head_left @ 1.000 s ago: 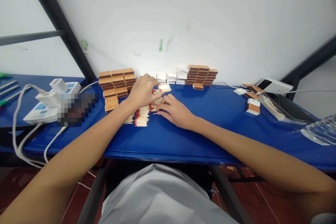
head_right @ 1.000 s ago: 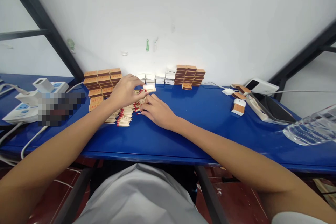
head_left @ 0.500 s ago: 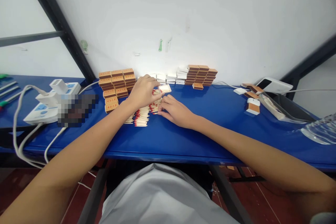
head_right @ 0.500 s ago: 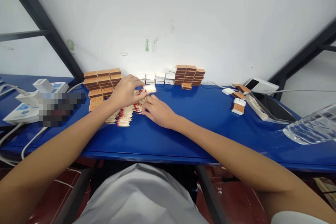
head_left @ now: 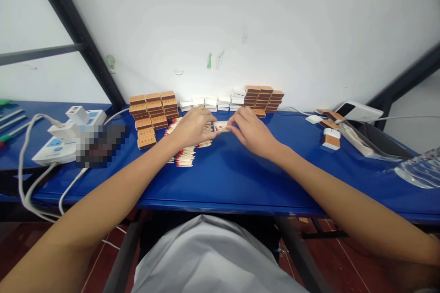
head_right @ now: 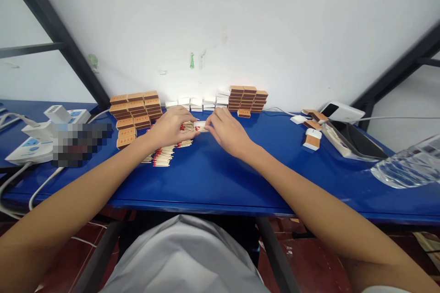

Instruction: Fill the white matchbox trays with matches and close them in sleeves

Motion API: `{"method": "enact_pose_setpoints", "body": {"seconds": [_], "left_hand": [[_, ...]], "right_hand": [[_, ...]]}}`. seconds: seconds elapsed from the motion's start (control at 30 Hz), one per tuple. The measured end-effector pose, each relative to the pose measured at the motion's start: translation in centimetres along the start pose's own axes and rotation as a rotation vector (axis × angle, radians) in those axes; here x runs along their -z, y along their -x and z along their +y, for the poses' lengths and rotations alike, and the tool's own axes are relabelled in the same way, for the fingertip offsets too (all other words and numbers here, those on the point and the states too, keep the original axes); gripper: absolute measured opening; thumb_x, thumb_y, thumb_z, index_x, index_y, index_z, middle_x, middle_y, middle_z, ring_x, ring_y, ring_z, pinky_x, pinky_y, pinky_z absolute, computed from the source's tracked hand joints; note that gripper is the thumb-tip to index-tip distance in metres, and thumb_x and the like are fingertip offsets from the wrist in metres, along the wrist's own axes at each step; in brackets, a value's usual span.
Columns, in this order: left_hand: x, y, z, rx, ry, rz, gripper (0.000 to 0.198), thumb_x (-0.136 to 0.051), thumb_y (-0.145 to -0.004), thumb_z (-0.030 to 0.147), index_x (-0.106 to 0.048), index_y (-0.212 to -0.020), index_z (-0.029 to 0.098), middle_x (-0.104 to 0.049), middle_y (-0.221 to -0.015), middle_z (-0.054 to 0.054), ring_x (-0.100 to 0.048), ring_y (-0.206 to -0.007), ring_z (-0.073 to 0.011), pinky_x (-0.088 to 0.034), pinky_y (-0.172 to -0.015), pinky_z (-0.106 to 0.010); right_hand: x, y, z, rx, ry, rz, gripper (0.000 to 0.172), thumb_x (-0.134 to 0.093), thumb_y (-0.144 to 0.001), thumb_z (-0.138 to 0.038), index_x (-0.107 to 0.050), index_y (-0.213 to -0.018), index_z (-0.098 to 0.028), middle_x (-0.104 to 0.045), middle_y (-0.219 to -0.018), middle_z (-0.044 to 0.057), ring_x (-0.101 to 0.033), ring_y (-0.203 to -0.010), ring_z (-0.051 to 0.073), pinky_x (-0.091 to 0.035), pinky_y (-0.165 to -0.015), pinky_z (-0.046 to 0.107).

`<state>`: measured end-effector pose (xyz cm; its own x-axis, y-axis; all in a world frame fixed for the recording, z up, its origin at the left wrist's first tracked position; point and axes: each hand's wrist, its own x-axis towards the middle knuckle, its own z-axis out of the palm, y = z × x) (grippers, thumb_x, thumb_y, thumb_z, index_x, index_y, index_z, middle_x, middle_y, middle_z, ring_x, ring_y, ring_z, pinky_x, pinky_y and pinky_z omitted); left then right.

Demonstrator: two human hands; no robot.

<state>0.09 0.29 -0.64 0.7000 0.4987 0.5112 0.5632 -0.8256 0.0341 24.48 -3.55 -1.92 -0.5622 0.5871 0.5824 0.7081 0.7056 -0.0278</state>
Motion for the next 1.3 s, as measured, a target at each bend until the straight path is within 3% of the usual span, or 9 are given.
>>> {"method": "enact_pose_setpoints", "body": {"seconds": [0.2, 0.4, 0.57, 0.73, 1.03, 1.3], "left_hand": [[0.0, 0.0, 1.3, -0.015, 0.073, -0.001, 0.028, -0.073, -0.096, 0.042, -0.078, -0.110, 0.018, -0.077, -0.106, -0.010, -0.066, -0.105, -0.0280, -0.051, -0.097, -0.044], [0.5, -0.1, 0.0, 0.083, -0.023, 0.072, 0.028, -0.073, -0.095, 0.044, -0.078, -0.106, 0.018, -0.077, -0.105, -0.012, -0.065, -0.105, -0.0302, -0.051, -0.094, -0.045], [0.5, -0.2, -1.1, 0.167, -0.089, 0.108, 0.028, -0.072, -0.095, 0.042, -0.078, -0.103, 0.016, -0.078, -0.105, -0.013, -0.065, -0.107, -0.0321, -0.051, -0.096, -0.047], [0.4, -0.2, -0.9, 0.160, -0.116, 0.081, 0.028, -0.071, -0.096, 0.043, -0.078, -0.102, 0.016, -0.078, -0.104, -0.013, -0.065, -0.106, -0.0324, -0.050, -0.094, -0.046], [0.6, -0.2, -0.9, 0.143, -0.111, 0.079, 0.026, -0.070, -0.096, 0.043, -0.077, -0.103, 0.018, -0.077, -0.104, -0.012, -0.064, -0.105, -0.0317, -0.049, -0.092, -0.046], [0.5, -0.1, -0.9, 0.126, -0.135, 0.058, 0.027, -0.071, -0.096, 0.042, -0.078, -0.100, 0.017, -0.077, -0.104, -0.013, -0.065, -0.104, -0.0317, -0.050, -0.092, -0.045]], "right_hand": [[0.1, -0.4, 0.5, 0.013, 0.059, -0.003, 0.023, -0.046, -0.109, -0.028, -0.067, -0.106, -0.019, -0.062, -0.105, 0.016, -0.053, -0.103, 0.035, -0.049, -0.091, 0.051], [0.0, -0.4, -1.2, 0.020, -0.009, 0.076, 0.030, -0.042, -0.112, -0.030, -0.068, -0.106, -0.018, -0.064, -0.102, 0.015, -0.055, -0.099, 0.032, -0.049, -0.089, 0.048], [-2.0, 0.0, -2.7, 0.179, -0.154, -0.080, 0.029, -0.047, -0.111, -0.033, -0.072, -0.108, -0.020, -0.062, -0.100, 0.012, -0.057, -0.100, 0.028, -0.052, -0.089, 0.041], [-3.6, 0.3, -2.7, 0.172, -0.223, -0.141, 0.026, -0.051, -0.110, -0.033, -0.075, -0.111, -0.022, -0.062, -0.101, 0.011, -0.058, -0.100, 0.027, -0.054, -0.090, 0.043], [-3.8, 0.1, -2.5, 0.089, -0.294, -0.184, 0.012, -0.060, -0.105, -0.025, -0.069, -0.100, -0.019, -0.064, -0.101, 0.010, -0.060, -0.100, 0.026, -0.054, -0.092, 0.043], [-3.1, 0.2, -2.5, 0.113, -0.197, -0.215, 0.016, -0.054, -0.109, -0.026, -0.065, -0.101, -0.019, -0.064, -0.102, 0.012, -0.059, -0.101, 0.028, -0.053, -0.090, 0.042]]}}
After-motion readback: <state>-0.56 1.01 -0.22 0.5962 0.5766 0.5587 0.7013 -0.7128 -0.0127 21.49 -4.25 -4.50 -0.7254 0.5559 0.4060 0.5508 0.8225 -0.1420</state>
